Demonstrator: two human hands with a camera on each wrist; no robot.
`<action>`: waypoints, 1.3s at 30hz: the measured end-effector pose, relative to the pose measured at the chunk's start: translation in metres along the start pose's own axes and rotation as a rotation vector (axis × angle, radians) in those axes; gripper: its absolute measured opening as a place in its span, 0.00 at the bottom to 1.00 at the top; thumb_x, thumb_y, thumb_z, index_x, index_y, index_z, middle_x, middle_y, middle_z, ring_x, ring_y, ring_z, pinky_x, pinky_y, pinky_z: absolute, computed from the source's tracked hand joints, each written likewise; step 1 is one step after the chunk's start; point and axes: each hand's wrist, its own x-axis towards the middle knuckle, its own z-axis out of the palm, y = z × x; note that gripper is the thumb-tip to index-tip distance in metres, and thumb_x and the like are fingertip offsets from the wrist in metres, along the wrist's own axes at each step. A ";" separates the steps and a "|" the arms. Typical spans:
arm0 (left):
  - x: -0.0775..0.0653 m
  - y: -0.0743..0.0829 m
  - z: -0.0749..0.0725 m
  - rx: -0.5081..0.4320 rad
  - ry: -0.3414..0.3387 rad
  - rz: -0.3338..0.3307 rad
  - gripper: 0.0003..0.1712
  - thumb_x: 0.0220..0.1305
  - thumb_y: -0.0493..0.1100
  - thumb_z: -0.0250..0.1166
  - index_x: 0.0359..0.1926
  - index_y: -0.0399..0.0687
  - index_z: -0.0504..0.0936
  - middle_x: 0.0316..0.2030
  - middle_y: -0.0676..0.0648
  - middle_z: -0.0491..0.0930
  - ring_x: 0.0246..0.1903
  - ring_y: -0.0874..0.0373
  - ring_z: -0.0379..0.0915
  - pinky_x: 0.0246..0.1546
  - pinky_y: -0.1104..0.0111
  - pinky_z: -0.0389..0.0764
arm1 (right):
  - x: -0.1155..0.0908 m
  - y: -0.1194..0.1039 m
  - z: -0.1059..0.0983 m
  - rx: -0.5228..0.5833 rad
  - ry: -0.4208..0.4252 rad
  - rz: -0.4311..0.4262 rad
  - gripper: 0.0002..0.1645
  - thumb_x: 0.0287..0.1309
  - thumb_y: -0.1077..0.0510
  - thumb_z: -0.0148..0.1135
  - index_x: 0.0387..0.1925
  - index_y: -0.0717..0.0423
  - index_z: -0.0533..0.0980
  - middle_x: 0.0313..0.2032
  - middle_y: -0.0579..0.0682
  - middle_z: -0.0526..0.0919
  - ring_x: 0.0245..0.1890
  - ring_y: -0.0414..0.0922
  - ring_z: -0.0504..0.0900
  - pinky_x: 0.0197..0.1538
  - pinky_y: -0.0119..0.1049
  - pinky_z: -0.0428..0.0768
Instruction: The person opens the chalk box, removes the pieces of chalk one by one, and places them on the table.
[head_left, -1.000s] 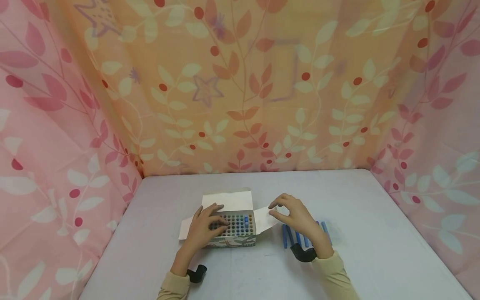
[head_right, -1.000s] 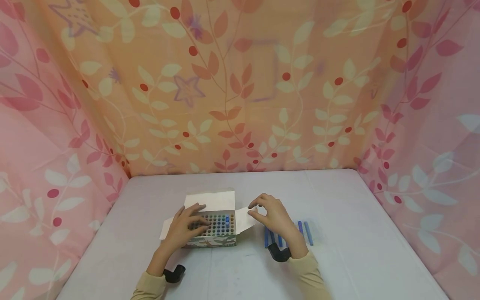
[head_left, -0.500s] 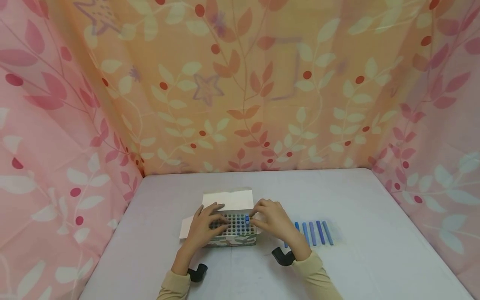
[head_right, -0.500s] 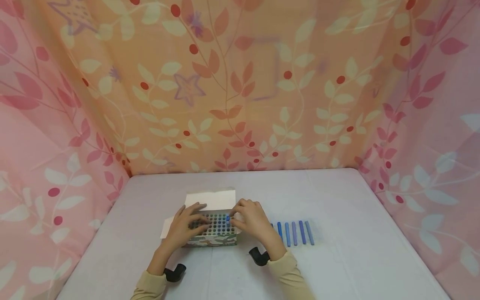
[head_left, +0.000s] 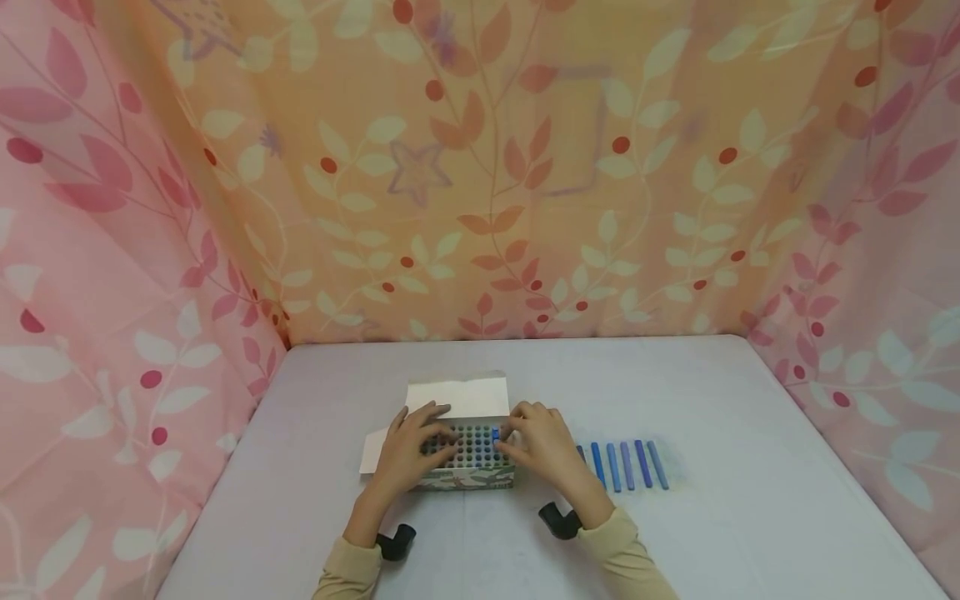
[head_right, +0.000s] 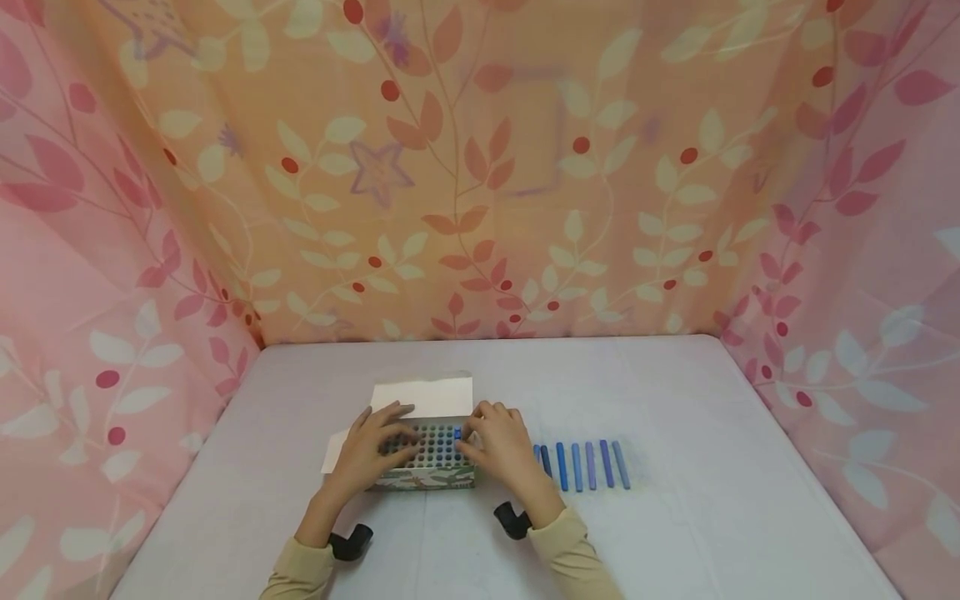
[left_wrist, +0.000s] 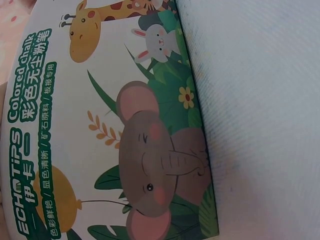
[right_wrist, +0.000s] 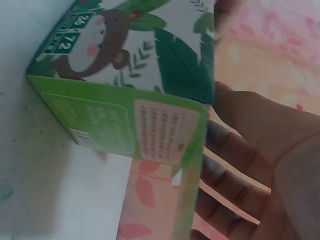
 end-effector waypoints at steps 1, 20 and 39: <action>0.000 0.000 0.000 0.001 0.000 0.001 0.09 0.52 0.54 0.69 0.35 0.61 0.84 0.60 0.53 0.71 0.65 0.51 0.58 0.68 0.45 0.49 | -0.001 0.000 0.001 -0.005 0.009 0.004 0.10 0.45 0.44 0.71 0.23 0.42 0.80 0.35 0.44 0.77 0.36 0.44 0.74 0.41 0.44 0.74; 0.001 0.001 0.000 0.003 0.003 0.004 0.08 0.51 0.53 0.70 0.34 0.63 0.85 0.59 0.53 0.72 0.65 0.52 0.58 0.68 0.46 0.48 | -0.003 -0.013 0.013 -0.058 0.108 0.122 0.12 0.42 0.43 0.72 0.21 0.43 0.79 0.35 0.45 0.75 0.35 0.44 0.71 0.32 0.37 0.71; -0.001 0.004 -0.001 -0.005 0.023 0.015 0.07 0.51 0.52 0.70 0.33 0.63 0.84 0.59 0.52 0.72 0.65 0.50 0.59 0.67 0.44 0.49 | -0.003 -0.011 -0.001 0.100 0.185 0.164 0.11 0.42 0.47 0.73 0.25 0.46 0.81 0.34 0.42 0.77 0.34 0.43 0.77 0.33 0.36 0.77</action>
